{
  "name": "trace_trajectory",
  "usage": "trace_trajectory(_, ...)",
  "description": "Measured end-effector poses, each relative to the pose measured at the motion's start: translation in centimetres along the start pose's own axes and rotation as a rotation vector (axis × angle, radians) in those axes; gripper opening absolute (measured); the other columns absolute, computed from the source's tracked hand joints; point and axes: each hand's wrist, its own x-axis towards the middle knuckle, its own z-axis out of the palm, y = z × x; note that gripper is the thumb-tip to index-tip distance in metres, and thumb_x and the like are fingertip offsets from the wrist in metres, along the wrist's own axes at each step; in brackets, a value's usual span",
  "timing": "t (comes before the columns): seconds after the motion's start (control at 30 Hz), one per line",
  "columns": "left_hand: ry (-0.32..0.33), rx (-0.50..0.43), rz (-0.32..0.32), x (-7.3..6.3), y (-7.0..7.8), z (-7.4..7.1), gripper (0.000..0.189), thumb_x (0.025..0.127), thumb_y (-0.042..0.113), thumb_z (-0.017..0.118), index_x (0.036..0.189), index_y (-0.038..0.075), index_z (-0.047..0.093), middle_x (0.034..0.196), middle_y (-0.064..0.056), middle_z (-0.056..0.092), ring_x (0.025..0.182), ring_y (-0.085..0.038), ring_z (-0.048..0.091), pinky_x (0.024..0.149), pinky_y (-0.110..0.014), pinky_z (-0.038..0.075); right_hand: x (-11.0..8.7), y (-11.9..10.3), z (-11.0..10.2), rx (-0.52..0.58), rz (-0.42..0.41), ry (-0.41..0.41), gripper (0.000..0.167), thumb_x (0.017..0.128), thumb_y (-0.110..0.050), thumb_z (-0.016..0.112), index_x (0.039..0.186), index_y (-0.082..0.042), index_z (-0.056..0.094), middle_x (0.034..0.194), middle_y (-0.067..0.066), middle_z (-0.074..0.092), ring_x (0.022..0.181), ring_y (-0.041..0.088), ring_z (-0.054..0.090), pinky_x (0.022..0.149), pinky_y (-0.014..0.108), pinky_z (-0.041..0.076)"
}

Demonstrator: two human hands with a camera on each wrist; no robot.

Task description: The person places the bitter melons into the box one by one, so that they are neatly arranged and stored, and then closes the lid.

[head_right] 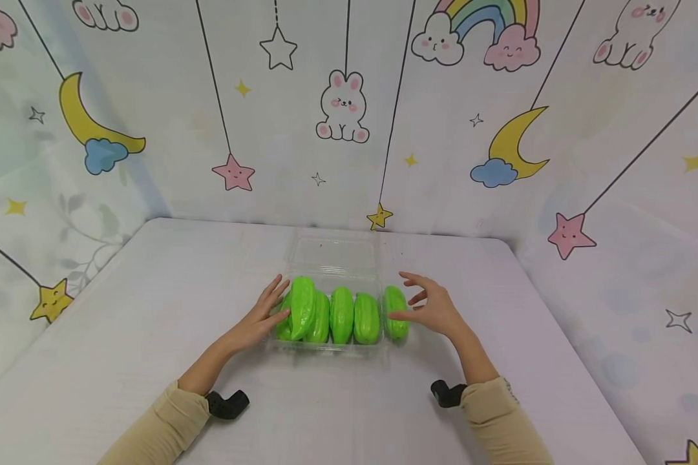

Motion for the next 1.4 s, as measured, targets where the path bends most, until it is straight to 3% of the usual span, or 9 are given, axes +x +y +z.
trace_trajectory(0.57, 0.002, -0.005, -0.004, 0.0, 0.1, 0.0, 0.063, 0.097, 0.021, 0.044, 0.148, 0.009, 0.009, 0.151, -0.014, -0.008, 0.132, -0.044, 0.019, 0.099, -0.059, 0.028, 0.2, 2.0, 0.2, 0.032, -0.001, -0.084, 0.088, 0.064, -0.030, 0.084, 0.139, -0.015, 0.039, 0.129, 0.022, 0.045, 0.094, 0.028, 0.057, 0.077, 0.038, 0.052)
trace_trajectory(0.8, -0.029, -0.021, -0.038, -0.8, 3.2, -0.8, 0.061, 0.097, 0.015, 0.043, 0.146, 0.000, 0.009, 0.150, -0.020, -0.008, 0.131, -0.046, 0.017, 0.100, -0.059, 0.026, 0.3, 2.6, 0.6, 0.029, 0.006, -0.141, 0.091, 0.064, -0.029, 0.084, 0.140, -0.013, 0.037, 0.133, 0.023, 0.040, 0.096, 0.033, 0.058, 0.072, 0.038, 0.053)
trace_trajectory(1.03, 0.004, 0.012, -0.003, 0.0, -0.1, 0.0, 0.064, 0.097, 0.026, 0.044, 0.148, 0.008, 0.009, 0.151, -0.015, -0.007, 0.131, -0.043, 0.020, 0.098, -0.058, 0.030, 0.2, 3.0, 0.9, -0.017, 0.003, -0.164, 0.094, 0.062, -0.031, 0.084, 0.141, -0.011, 0.035, 0.133, 0.023, 0.040, 0.096, 0.032, 0.059, 0.071, 0.040, 0.051)
trace_trajectory(1.4, 0.000, -0.016, -0.008, 0.0, -0.1, -0.1, 0.063, 0.097, 0.021, 0.045, 0.147, 0.007, 0.010, 0.152, -0.012, -0.009, 0.132, -0.042, 0.020, 0.099, -0.058, 0.028, 0.4, 3.0, 1.3, -0.033, 0.008, -0.245, 0.097, 0.061, -0.032, 0.085, 0.140, -0.008, 0.035, 0.138, 0.022, 0.036, 0.088, 0.025, 0.061, 0.071, 0.035, 0.050)
